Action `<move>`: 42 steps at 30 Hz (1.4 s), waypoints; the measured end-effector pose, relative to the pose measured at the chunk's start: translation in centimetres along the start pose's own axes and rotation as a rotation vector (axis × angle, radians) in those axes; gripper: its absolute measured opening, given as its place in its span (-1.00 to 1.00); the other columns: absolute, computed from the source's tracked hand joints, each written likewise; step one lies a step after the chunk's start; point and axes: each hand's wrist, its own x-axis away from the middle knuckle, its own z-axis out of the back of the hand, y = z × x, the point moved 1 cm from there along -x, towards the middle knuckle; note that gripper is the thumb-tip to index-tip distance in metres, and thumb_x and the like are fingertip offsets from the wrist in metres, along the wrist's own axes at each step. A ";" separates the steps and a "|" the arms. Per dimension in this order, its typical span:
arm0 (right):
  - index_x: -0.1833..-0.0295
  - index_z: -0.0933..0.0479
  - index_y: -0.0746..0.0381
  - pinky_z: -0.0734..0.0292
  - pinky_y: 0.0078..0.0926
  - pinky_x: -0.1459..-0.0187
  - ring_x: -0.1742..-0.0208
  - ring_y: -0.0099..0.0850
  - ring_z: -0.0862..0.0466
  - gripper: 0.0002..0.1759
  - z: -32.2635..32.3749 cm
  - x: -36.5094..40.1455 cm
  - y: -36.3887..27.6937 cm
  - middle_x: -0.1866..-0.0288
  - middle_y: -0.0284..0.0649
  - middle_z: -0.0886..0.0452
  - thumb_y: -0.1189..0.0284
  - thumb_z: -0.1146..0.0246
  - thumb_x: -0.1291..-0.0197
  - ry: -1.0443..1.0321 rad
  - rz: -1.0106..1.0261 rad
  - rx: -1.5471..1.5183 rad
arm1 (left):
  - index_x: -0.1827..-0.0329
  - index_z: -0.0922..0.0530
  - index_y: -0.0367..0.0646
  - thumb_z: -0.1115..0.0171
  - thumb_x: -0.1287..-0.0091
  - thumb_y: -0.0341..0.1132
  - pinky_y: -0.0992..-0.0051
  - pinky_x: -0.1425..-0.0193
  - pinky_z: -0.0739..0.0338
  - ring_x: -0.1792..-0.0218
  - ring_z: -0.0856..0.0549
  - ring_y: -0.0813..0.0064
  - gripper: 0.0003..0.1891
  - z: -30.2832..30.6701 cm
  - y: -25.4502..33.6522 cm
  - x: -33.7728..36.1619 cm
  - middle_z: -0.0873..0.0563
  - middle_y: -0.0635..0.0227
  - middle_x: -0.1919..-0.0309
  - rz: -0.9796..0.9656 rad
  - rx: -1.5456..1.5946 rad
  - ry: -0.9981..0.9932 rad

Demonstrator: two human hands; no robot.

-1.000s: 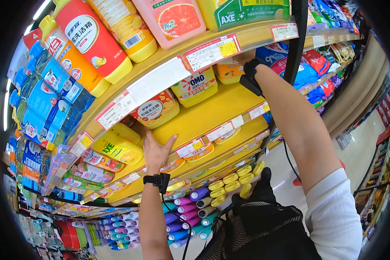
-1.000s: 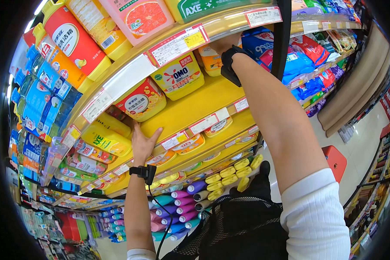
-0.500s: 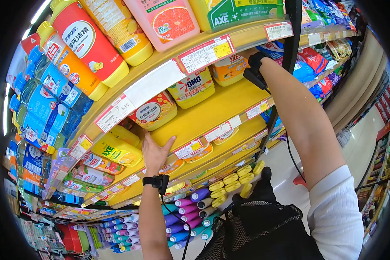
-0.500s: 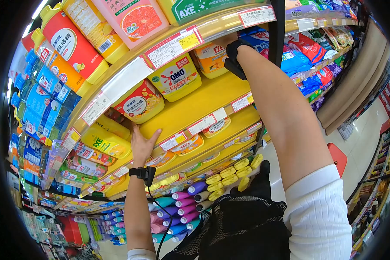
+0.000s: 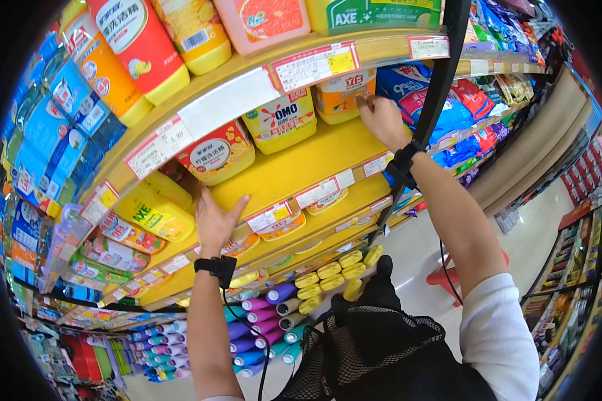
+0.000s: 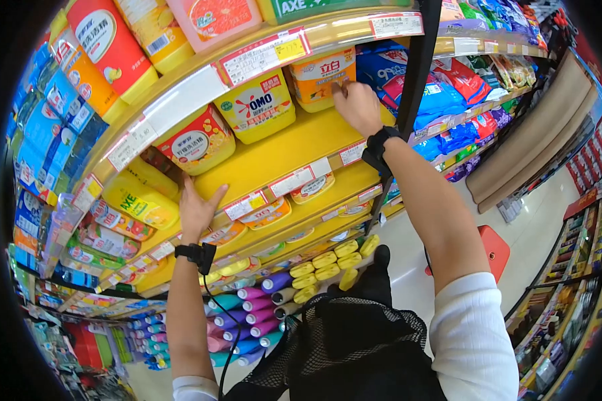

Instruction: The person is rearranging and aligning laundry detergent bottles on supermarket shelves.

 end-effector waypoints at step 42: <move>0.55 -0.55 0.29 -0.49 0.00 0.40 0.47 0.10 -0.62 -0.57 -2.9 4.6 3.1 0.54 0.05 -0.61 0.22 -0.24 -0.30 0.090 0.029 0.171 | -0.44 -0.27 -0.37 -0.34 -0.28 0.14 0.11 -0.23 -0.52 -0.13 -0.63 -0.11 -0.12 -0.1 0.3 0.1 -0.66 -0.15 -0.09 0.013 -0.050 0.072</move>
